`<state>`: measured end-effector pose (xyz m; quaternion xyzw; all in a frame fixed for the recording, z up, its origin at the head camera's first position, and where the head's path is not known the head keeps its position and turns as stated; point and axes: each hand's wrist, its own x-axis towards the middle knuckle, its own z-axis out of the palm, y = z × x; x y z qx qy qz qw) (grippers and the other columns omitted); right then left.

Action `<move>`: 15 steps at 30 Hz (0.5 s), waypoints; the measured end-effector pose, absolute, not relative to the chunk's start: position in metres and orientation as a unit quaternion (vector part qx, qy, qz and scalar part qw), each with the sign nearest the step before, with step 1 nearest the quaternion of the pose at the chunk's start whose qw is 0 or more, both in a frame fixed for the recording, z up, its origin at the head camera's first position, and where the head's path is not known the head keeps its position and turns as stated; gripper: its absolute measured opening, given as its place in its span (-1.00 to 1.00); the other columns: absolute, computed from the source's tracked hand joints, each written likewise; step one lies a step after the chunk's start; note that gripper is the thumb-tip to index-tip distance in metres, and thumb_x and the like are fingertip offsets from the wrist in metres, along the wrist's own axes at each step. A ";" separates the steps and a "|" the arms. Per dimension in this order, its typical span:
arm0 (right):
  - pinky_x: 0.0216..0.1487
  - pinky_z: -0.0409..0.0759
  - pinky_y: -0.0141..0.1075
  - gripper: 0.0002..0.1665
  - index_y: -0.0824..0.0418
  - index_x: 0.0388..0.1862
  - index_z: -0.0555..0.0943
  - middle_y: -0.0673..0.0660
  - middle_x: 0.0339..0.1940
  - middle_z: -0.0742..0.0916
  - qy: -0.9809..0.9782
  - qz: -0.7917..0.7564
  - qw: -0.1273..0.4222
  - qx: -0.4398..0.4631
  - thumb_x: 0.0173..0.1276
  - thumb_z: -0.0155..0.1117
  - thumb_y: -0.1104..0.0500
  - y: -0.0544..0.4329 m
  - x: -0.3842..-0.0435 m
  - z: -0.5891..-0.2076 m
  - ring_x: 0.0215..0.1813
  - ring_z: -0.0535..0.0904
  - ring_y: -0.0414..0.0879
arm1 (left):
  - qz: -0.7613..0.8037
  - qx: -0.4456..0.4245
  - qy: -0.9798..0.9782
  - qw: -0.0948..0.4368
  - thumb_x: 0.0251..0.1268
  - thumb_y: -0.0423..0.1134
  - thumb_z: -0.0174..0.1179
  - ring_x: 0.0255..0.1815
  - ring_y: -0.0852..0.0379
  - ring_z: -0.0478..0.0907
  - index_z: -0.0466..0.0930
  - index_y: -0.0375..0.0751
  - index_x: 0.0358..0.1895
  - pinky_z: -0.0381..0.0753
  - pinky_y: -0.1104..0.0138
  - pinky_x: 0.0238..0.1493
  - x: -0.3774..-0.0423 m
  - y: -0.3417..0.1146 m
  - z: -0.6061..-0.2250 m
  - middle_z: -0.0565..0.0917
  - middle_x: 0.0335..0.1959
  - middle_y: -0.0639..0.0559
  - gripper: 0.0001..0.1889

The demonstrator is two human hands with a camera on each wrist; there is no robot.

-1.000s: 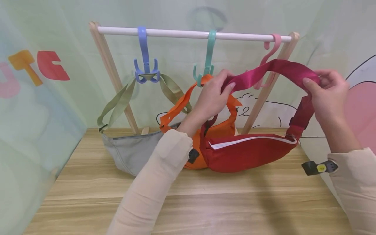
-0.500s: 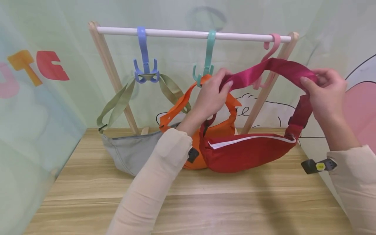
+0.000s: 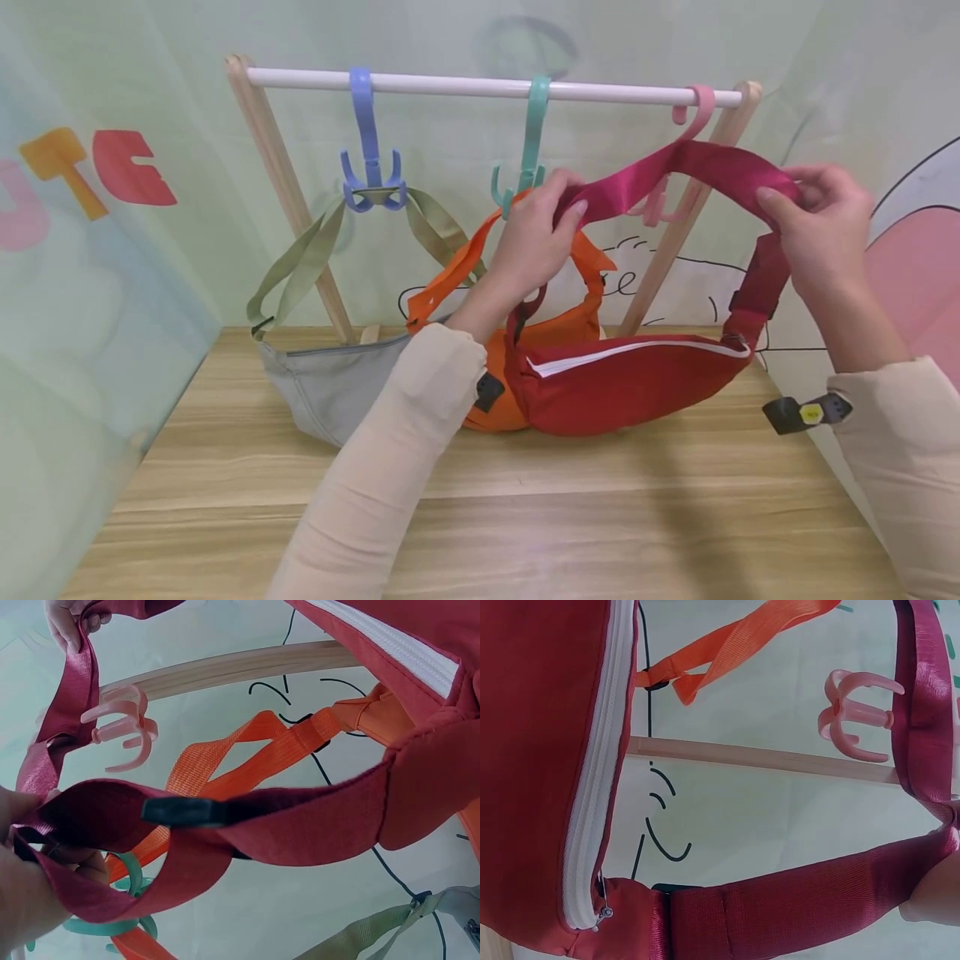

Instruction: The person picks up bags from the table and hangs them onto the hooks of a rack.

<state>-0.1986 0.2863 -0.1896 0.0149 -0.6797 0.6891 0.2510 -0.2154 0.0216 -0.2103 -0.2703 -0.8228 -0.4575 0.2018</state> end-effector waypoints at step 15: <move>-0.61 0.45 -0.51 -0.79 0.14 -0.26 0.51 0.00 -0.52 0.58 -0.698 0.669 0.256 -0.001 0.13 0.32 0.30 0.279 -0.203 -0.192 -0.52 0.48 -0.23 | -0.459 -0.267 -0.822 0.205 0.33 -0.27 0.02 -0.11 0.12 0.47 0.37 -0.22 0.04 0.49 0.42 -0.18 -0.215 0.019 -0.212 0.55 -0.08 -0.05 -0.74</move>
